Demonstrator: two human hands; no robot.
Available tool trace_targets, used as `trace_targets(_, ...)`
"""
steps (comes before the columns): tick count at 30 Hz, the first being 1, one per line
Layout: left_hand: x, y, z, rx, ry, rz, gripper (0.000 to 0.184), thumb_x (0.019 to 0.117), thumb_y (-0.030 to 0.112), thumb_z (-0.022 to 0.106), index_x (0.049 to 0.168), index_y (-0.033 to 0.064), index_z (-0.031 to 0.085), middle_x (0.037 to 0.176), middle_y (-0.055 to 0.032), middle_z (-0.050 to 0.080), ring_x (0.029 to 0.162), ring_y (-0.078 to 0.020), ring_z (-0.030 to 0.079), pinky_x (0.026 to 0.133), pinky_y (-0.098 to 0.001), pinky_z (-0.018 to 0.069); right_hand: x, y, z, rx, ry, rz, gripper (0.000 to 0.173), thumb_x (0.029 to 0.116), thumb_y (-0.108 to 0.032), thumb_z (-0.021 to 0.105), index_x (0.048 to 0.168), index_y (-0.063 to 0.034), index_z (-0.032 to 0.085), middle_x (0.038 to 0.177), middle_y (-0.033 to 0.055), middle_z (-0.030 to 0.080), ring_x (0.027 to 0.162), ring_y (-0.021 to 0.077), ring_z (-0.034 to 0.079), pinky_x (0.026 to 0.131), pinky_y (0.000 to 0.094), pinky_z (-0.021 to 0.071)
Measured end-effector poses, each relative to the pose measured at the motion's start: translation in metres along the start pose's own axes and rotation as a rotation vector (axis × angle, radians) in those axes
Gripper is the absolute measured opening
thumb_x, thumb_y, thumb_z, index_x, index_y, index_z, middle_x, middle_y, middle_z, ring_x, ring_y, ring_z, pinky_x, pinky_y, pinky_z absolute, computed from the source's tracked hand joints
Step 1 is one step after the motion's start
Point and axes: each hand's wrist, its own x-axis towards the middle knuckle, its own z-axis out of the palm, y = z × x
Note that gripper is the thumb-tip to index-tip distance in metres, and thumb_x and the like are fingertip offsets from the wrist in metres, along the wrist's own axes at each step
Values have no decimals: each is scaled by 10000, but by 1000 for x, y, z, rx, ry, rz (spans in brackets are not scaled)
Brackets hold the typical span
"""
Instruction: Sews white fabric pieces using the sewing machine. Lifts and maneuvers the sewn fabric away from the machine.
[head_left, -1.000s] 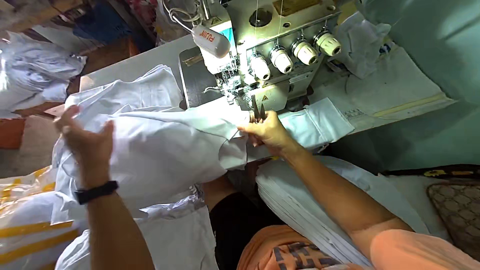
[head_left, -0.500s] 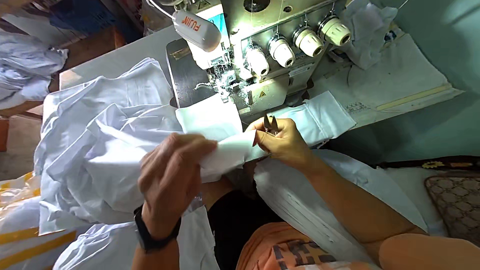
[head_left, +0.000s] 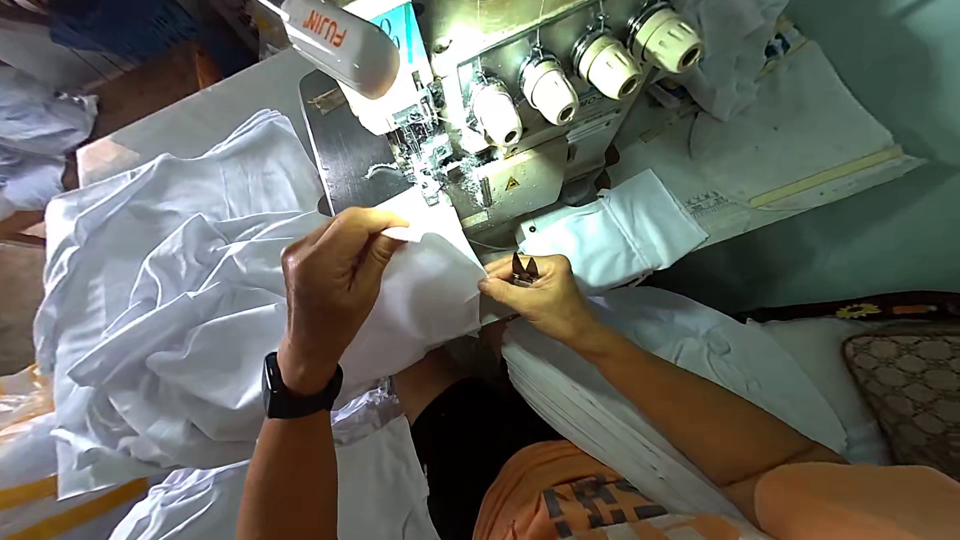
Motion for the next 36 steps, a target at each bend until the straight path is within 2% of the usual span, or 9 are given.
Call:
trace_targets(2,14,-7,4,-3,-26,36,178,1033,89,571,1008,-63,661,873,-119,654,781,-34,580,734,-145,455,0,2,2,11,37,-6,101,842,30,709,755,-22,711,860,2,727,737,-37,638,647,128,526)
trace_targets(6,35,-35,16,-189,-43,-34,193,1006,91,593,932,-62,685,868,-43,668,797,74,563,755,-88,447,1,7,5,55,83,50,196,793,24,728,661,-95,643,765,-43,681,639,-21,595,553,153,499)
trace_targets(9,21,-20,7,-194,-126,-73,131,974,67,640,896,-25,693,862,-48,638,761,-4,558,702,-126,447,-5,5,4,76,52,141,253,751,42,741,622,-108,582,654,-55,623,575,-8,560,521,163,467)
trace_targets(16,19,4,19,-83,-75,-217,41,905,69,721,915,37,698,825,-35,594,662,-40,519,582,-148,411,-20,4,1,13,24,196,151,770,3,747,758,-93,631,691,-89,607,599,-58,538,567,104,454)
trace_targets(18,19,14,27,101,-34,-200,95,950,102,684,985,34,740,935,-95,649,805,-160,614,696,-277,504,-24,3,0,-22,-19,160,88,812,-21,737,830,-53,658,751,-66,634,662,-59,574,623,109,492)
trace_targets(21,2,46,60,519,24,-169,241,985,44,571,1153,-5,737,1076,-212,694,988,-383,664,857,-527,500,-33,-1,-3,-85,-112,-3,80,840,-23,703,889,31,669,783,4,661,674,-65,563,613,85,462)
trace_targets(25,-18,49,95,619,117,-278,372,1012,57,495,1346,60,660,1380,-134,651,1327,-342,577,1113,-573,374,-23,-5,-1,-141,-49,-143,65,847,-19,693,874,33,667,781,14,675,650,-75,545,590,70,434)
trace_targets(31,0,24,60,320,-18,-284,333,1037,105,465,1279,-23,655,1427,-171,612,1375,-368,538,1127,-616,366,-3,-15,9,-200,-20,-204,50,819,-16,689,840,28,681,738,-2,659,596,-94,471,545,59,373)
trace_targets(36,22,-4,32,180,-128,-265,290,1026,103,460,1217,-50,617,1416,-227,593,1370,-403,525,1125,-600,377,28,-20,20,-184,22,-256,39,814,11,704,839,14,735,747,-1,689,626,-46,570,568,107,472)
